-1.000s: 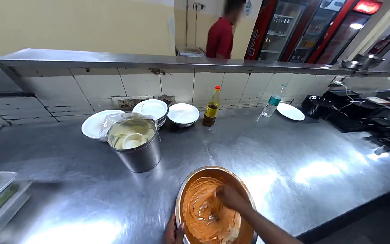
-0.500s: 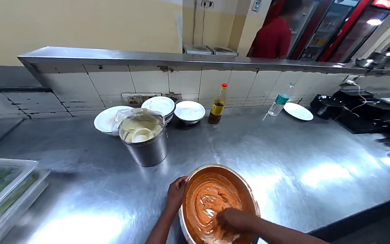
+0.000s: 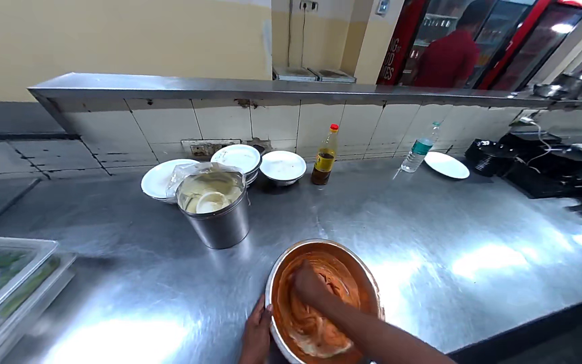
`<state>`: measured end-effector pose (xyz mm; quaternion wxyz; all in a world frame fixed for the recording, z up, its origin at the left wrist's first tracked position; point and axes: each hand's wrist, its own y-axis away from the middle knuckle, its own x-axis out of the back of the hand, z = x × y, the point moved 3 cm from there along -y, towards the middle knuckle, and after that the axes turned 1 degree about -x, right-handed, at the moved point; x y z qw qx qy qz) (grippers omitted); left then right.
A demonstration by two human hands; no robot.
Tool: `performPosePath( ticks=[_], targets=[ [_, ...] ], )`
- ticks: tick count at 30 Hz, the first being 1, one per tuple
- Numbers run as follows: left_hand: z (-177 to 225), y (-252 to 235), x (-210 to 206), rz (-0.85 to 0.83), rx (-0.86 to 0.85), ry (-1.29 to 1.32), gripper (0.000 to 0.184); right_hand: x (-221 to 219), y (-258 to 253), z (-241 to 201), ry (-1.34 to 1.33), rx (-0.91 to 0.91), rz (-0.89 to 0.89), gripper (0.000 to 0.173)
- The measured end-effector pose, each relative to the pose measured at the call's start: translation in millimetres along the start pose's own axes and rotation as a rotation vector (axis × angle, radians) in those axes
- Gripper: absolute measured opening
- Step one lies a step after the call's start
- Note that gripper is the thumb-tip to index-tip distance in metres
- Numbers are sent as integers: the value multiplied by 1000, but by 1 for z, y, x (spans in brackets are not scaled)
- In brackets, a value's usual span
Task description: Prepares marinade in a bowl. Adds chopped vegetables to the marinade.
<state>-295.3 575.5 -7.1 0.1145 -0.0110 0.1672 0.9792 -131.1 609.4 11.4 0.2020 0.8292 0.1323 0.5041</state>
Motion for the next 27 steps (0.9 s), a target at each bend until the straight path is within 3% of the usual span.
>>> performPosePath(
  ticks=[3,5,7,9,11,14,17,20,22,24,27],
  targets=[
    [15,-36,2,135,-105,-142,41,-52,42,-19,-54,392,-79,32],
    [23,-51,2,175,-146,-218,31,-50,66,17,-9,550,-235,28],
    [27,-54,-1,105,-164,-290,33,-29,66,65,87,506,-307,25],
    [30,-58,-3,33,-187,-345,39,4,42,85,113,297,-179,31],
    [31,-60,-4,24,-191,-377,40,4,17,72,-7,171,-29,40],
    [32,-59,-7,58,-186,-468,38,-40,37,29,-149,364,-160,38],
    [30,-58,-2,43,-220,-463,38,-22,57,62,38,383,-356,26],
    [30,-57,-3,24,-221,-442,39,18,24,75,97,108,-162,29],
    [30,-57,-4,56,-208,-449,38,-11,12,49,-120,194,-88,39],
    [30,-58,-4,72,-198,-453,38,-41,37,29,-190,372,-227,38],
    [29,-57,1,35,-223,-401,37,-13,59,70,37,318,-419,27]
  ],
)
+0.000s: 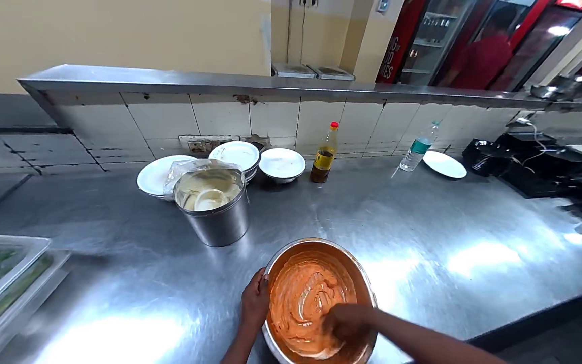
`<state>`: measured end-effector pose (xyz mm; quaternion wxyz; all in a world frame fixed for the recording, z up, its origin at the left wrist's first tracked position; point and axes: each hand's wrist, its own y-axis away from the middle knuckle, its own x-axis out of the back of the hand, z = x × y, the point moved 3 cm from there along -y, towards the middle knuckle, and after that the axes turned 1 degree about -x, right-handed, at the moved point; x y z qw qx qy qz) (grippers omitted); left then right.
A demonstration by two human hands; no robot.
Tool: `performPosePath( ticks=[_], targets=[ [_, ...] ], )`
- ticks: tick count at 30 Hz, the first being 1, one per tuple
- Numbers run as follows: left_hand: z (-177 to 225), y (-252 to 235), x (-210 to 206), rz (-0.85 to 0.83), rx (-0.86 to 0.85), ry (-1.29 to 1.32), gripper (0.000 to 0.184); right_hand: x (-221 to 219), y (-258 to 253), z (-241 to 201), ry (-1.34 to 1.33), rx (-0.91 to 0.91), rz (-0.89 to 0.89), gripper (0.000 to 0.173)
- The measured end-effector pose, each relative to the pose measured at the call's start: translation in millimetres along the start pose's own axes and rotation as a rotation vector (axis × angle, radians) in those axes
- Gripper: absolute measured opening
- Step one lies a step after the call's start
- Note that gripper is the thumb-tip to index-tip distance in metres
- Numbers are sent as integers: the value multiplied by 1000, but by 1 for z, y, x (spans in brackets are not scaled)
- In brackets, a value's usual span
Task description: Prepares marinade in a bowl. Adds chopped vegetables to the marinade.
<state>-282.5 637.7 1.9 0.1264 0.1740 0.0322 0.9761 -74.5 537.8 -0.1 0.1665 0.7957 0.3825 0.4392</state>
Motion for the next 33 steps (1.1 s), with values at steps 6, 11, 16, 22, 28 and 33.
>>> performPosePath(
  ticks=[6,11,16,22,28,33],
  targets=[
    [5,-5,-2,-9,16,-35,37,-1,-50,-25,-168,1,318,42],
    [2,-3,-5,-35,-2,35,38,21,6,12,15,-136,27,25],
    [3,-6,-11,1,9,-21,38,4,-48,-20,-192,9,322,40],
    [8,-5,-8,-42,-16,10,38,41,2,27,-8,-274,224,29],
    [5,-12,-9,-51,-16,-72,37,-15,-21,-24,-171,35,75,39],
    [4,-11,-10,-78,-29,-9,37,45,-8,26,0,-272,296,31]
  ],
)
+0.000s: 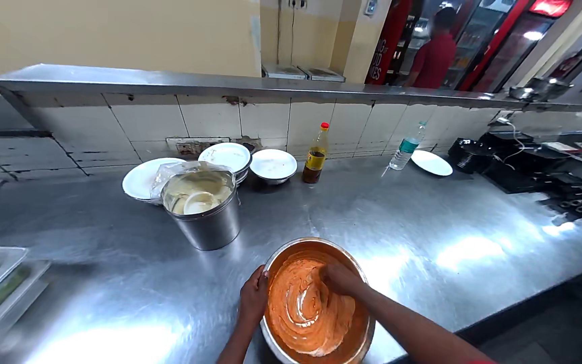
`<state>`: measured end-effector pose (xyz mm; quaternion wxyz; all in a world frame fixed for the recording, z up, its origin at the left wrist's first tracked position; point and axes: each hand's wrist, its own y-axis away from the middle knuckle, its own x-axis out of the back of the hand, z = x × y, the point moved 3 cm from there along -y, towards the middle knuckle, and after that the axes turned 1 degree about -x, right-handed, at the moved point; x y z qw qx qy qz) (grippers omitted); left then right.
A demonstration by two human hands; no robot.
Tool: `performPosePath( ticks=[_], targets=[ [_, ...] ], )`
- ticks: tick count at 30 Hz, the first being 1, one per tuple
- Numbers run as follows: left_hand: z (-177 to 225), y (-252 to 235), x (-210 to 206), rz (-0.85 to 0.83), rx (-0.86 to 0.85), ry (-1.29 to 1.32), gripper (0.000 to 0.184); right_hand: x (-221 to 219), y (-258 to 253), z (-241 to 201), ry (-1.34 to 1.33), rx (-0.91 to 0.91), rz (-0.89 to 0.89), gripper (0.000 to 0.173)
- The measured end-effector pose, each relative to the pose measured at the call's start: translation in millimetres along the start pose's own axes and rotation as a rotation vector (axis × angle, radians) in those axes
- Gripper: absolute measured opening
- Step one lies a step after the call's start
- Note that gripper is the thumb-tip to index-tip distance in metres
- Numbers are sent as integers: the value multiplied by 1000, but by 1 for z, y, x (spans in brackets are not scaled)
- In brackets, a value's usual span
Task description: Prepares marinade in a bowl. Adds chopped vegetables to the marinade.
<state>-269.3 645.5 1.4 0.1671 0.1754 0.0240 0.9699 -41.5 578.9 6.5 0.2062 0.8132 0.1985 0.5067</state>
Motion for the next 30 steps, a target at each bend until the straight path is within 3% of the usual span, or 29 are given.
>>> performPosePath(
  ticks=[2,4,6,7,9,10,12,14,16,17,19,20,22,24,26,28,30],
  targets=[
    [1,-3,-2,-2,21,-44,38,-36,-13,-34,-201,175,80,42],
    [3,-5,0,-17,39,-87,38,-67,6,-58,-254,345,-83,39],
    [0,-5,2,-29,29,-49,38,-57,27,-32,-140,294,-291,36],
    [0,-4,1,-35,16,-20,37,-40,28,-11,-76,212,-290,30],
    [1,-5,0,-36,-3,10,37,-7,12,9,-16,21,-121,28],
    [2,-6,-1,-33,0,2,37,-9,2,3,-65,11,-24,32],
    [4,-10,-2,-28,9,-37,36,-43,0,-31,-256,174,14,39],
    [3,-11,-1,-41,8,-60,37,-66,23,-46,-272,318,-183,39],
    [0,-11,-1,-53,-5,-31,37,-48,29,-18,-187,267,-247,29],
    [0,-10,-1,-53,-7,-12,37,-31,24,-4,-147,171,-160,27],
    [0,-8,-3,-28,4,4,36,-21,8,-1,-183,39,37,36],
    [1,-7,-4,-18,9,-9,36,-33,5,-14,-269,75,56,43],
    [4,-9,-3,-18,18,-47,35,-61,20,-39,-319,229,-75,43],
    [-1,-5,-2,-28,16,-57,36,-63,34,-28,-225,266,-270,34],
    [0,-6,-3,-37,7,-29,37,-28,22,2,-138,100,-170,25],
    [1,-7,-5,-38,15,-23,36,-13,3,1,-143,-36,26,32],
    [6,-21,-3,-39,17,-58,34,-37,1,-34,-269,84,24,45]
  ],
)
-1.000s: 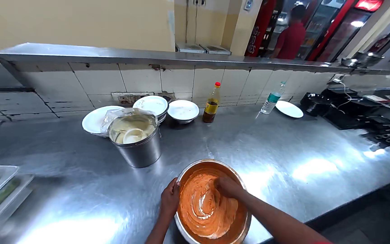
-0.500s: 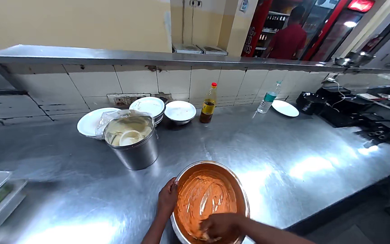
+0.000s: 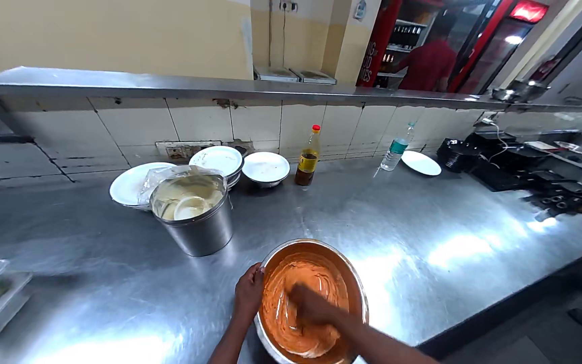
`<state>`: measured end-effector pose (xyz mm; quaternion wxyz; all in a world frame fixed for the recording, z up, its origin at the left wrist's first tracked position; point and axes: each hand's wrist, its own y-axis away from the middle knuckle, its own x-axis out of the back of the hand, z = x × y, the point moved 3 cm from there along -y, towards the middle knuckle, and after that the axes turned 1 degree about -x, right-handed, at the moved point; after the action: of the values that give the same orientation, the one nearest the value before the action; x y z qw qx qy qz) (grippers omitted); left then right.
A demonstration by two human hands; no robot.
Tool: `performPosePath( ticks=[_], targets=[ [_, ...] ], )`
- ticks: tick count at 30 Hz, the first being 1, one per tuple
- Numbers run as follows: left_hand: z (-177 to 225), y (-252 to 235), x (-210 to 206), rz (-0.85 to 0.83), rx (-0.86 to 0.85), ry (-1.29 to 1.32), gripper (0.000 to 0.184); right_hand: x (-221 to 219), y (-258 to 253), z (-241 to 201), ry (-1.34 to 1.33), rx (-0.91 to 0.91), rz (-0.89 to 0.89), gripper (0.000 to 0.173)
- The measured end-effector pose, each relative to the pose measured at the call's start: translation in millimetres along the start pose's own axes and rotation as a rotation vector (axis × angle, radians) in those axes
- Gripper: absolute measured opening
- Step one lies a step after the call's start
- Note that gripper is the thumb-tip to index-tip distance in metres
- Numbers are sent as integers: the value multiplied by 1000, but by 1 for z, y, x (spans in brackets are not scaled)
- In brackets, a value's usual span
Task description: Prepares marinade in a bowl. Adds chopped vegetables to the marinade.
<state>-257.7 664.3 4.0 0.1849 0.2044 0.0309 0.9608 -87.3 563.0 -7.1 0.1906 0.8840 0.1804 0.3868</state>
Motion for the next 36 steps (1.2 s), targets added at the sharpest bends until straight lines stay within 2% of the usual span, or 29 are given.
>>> performPosePath(
  ticks=[2,4,7,11,13,15,17,20,22,24,26,28,30,31,33,34,35,36],
  targets=[
    [-2,-16,6,20,-8,-30,31,-28,17,-10,-53,148,-210,40],
    [-4,-27,12,71,-15,-3,38,-18,25,10,-27,155,-289,28],
    [1,-11,20,107,47,131,46,23,23,26,37,-73,-72,24],
    [-2,82,11,43,208,255,47,53,20,2,18,-411,154,33],
    [-12,110,-3,19,239,345,55,63,5,-12,79,-450,175,40],
    [-23,104,-4,5,225,449,57,50,-24,-32,214,-361,127,40],
    [-30,79,2,-21,196,509,52,16,-47,-59,271,-229,130,38],
    [-23,47,8,42,123,390,43,-40,-32,-88,251,-37,6,34],
    [-16,31,8,116,86,251,36,-57,7,-78,341,184,-183,27],
    [-11,21,7,76,53,145,33,-47,39,-36,388,356,-309,24],
    [-8,19,6,-7,10,75,36,-12,48,11,405,265,-342,27],
    [-6,14,7,-60,-25,31,39,27,28,26,417,80,-153,28],
    [-6,12,6,-78,-1,-12,40,20,2,12,292,-17,64,35],
    [-3,11,6,-74,8,-34,40,0,-3,-3,189,15,63,38],
    [-1,12,5,-59,18,-64,39,-45,12,-20,114,206,-102,36],
    [-3,13,7,-62,6,-66,38,-50,26,-18,123,244,-221,34],
    [-6,13,8,-73,-20,-56,38,-39,35,-6,170,224,-316,32],
    [-7,13,8,-82,-42,-34,38,-17,38,8,230,163,-339,28]
  ],
)
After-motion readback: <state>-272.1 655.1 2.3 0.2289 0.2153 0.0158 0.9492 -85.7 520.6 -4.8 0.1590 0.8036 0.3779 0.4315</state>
